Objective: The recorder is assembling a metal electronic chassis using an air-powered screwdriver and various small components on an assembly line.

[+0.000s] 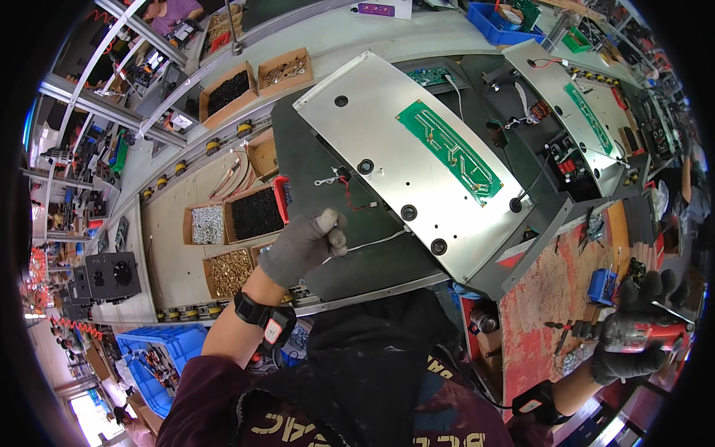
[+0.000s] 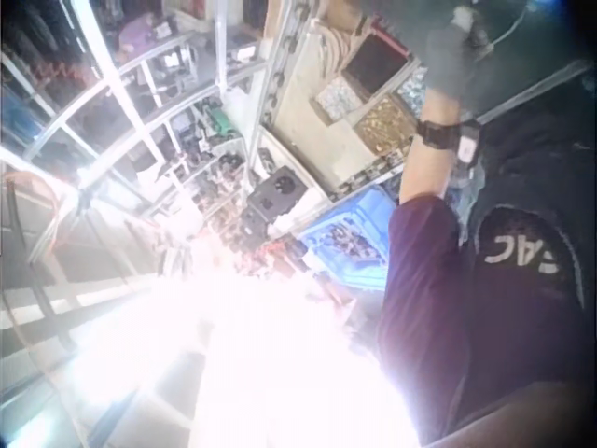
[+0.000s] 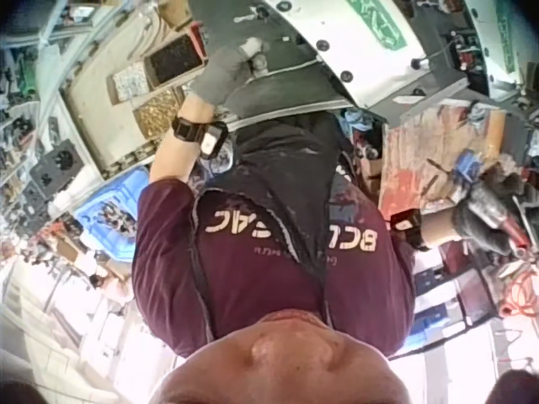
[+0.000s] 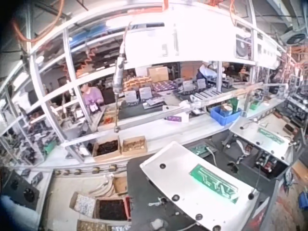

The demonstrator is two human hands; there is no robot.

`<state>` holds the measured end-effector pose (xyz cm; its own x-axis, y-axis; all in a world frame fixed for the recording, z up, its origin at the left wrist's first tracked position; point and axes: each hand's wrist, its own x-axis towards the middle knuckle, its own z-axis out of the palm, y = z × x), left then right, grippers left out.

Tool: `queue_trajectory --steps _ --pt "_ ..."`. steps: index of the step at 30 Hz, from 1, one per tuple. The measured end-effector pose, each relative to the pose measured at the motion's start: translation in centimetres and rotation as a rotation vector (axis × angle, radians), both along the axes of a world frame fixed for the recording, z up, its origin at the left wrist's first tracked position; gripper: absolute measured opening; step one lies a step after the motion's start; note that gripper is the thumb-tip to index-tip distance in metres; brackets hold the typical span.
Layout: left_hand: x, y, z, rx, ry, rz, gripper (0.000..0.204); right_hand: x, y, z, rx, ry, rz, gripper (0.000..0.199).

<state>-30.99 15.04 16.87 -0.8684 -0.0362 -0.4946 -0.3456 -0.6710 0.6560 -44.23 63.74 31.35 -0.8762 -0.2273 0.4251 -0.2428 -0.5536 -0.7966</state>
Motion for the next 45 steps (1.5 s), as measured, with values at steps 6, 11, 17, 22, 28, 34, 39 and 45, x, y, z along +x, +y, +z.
queue_trajectory --steps 6,11,17,22,28,34,39,45 --pt "0.0 0.2 3.6 -0.109 0.021 -0.234 0.037 6.5 -22.7 2.7 -0.091 0.046 0.153 0.034" --pt "0.9 -0.3 4.6 -0.085 0.135 -0.356 0.04 8.9 -30.8 1.7 -0.006 0.105 0.296 0.037" --pt "1.8 -1.8 4.5 -0.116 0.132 -0.384 0.042 9.9 -32.9 -2.2 0.029 0.099 0.353 0.062" --pt "1.4 -3.1 3.2 -0.086 0.094 -0.393 0.043 11.4 -34.6 -2.2 0.134 -0.068 0.136 0.056" --pt "0.3 -3.5 1.7 -0.028 0.043 -0.334 0.046 10.8 -36.2 -2.7 0.203 -0.173 0.036 0.049" --pt "-0.3 -4.1 1.0 -0.19 0.043 -0.372 0.053 8.8 -36.5 -3.9 0.318 -0.075 -0.067 0.044" --pt "-0.5 -8.6 -5.7 -0.916 -0.116 -0.444 0.045 4.8 -36.5 -3.4 0.305 0.079 -0.131 0.033" --pt "-1.0 -14.9 -15.8 -2.2 -0.016 -0.212 0.015 0.6 -34.8 -5.5 0.228 0.065 -0.309 0.03"
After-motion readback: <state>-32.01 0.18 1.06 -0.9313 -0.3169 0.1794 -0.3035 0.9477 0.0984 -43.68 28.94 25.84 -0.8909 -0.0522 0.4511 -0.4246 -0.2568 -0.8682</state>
